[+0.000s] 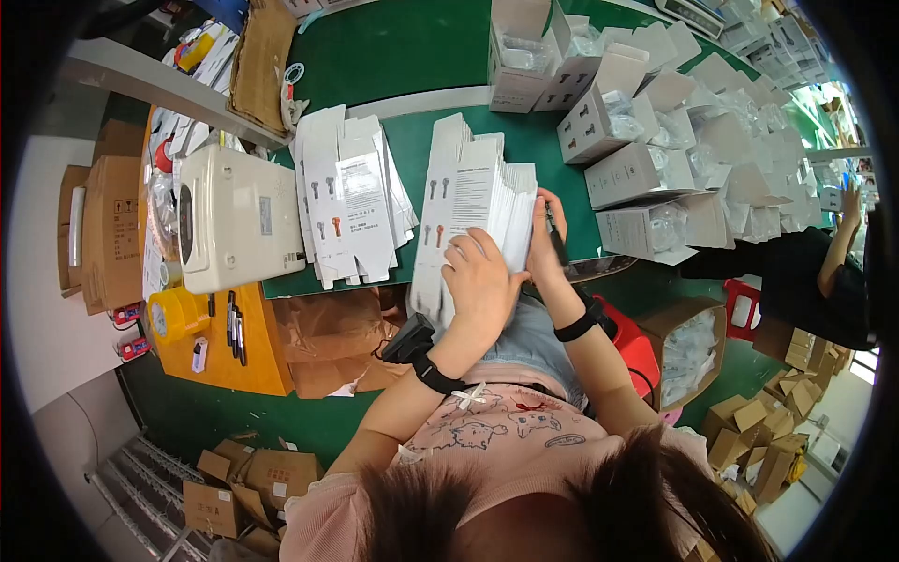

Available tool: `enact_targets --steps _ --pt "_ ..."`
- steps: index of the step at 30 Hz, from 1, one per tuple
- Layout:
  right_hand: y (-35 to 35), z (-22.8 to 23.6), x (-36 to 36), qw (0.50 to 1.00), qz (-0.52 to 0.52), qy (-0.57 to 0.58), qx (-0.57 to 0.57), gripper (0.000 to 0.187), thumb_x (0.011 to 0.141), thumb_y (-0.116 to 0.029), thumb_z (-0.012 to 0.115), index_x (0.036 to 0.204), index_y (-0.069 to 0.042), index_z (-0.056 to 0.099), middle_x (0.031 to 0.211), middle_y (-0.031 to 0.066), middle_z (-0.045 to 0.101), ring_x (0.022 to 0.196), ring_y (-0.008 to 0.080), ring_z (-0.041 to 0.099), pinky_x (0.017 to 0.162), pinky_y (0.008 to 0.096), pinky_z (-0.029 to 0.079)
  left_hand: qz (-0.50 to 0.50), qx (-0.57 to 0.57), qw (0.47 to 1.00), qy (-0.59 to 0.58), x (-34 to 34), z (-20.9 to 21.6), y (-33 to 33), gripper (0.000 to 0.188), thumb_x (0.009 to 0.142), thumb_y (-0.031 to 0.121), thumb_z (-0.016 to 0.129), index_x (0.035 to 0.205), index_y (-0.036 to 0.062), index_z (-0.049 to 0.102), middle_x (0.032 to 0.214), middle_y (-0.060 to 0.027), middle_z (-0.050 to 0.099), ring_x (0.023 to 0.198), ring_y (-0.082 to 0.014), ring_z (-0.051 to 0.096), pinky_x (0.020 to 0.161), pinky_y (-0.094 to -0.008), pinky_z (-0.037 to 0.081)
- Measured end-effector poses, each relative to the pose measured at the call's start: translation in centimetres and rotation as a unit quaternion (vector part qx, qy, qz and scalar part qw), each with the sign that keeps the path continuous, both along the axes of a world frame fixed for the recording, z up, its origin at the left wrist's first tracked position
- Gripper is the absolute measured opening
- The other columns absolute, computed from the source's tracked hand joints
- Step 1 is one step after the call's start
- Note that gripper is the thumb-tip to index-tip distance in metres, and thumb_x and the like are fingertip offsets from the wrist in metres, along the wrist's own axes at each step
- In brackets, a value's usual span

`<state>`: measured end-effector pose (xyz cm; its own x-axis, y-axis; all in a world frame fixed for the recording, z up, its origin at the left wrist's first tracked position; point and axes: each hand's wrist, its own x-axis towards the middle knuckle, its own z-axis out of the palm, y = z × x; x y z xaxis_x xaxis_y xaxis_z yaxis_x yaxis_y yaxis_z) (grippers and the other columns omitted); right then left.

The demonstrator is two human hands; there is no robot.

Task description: The person picks up a stack of flat cardboard boxes, moves to a different area to retrieve a marker, and returns to the table. They then mark each box individually with the marker before setting them aside on the table.

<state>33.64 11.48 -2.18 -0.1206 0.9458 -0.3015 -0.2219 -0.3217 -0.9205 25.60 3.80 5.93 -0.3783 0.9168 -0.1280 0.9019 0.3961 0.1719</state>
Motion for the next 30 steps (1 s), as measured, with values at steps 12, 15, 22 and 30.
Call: enact_targets --steps 12,15,22,30 --pt "0.1 -3.6 1.1 0.987 -0.048 -0.116 0.104 0.051 0.078 -0.012 0.061 0.116 0.002 0.030 0.110 0.0179 0.048 0.100 0.0215 0.046 0.089 0.0307 0.034 0.024 0.212 0.947 -0.241 -7.1 -8.7 -2.7 0.057 0.065 0.021 0.068 0.112 0.0028 0.043 0.098 -0.0167 0.050 0.088 -0.0301 0.048 0.078 -0.0391 0.038" --pt "0.9 -4.0 1.2 0.987 -0.050 -0.107 0.113 0.055 0.077 -0.009 0.061 0.118 0.002 0.027 0.115 0.0192 0.045 0.104 0.0236 0.045 0.091 0.0299 0.033 0.028 0.154 0.879 -0.450 -7.2 -10.5 -2.4 0.053 0.067 0.016 0.068 0.111 -0.0004 0.042 0.096 -0.0168 0.050 0.088 -0.0279 0.050 0.077 -0.0330 0.040" --pt "5.4 -1.8 1.3 0.928 0.074 -0.311 0.192 0.043 0.079 -0.009 0.056 0.114 0.001 0.033 0.110 0.0203 0.051 0.102 0.0253 0.049 0.088 0.0305 0.036 0.102 0.193 0.868 -0.446 -4.0 -9.2 -0.6 0.057 0.065 0.018 0.068 0.111 -0.0022 0.040 0.095 -0.0191 0.050 0.091 -0.0338 0.047 0.080 -0.0373 0.038" --pt "4.0 3.8 0.5 0.990 0.042 0.056 0.121 0.030 0.083 -0.014 0.050 0.108 0.000 0.042 0.091 0.0147 0.057 0.087 0.0167 0.054 0.075 0.0247 0.042 0.119 0.087 0.891 -0.429 -5.3 -6.8 -2.2 0.044 0.070 0.009 0.064 0.107 -0.0040 0.043 0.082 -0.0161 0.050 0.072 -0.0292 0.051 0.067 -0.0339 0.043"
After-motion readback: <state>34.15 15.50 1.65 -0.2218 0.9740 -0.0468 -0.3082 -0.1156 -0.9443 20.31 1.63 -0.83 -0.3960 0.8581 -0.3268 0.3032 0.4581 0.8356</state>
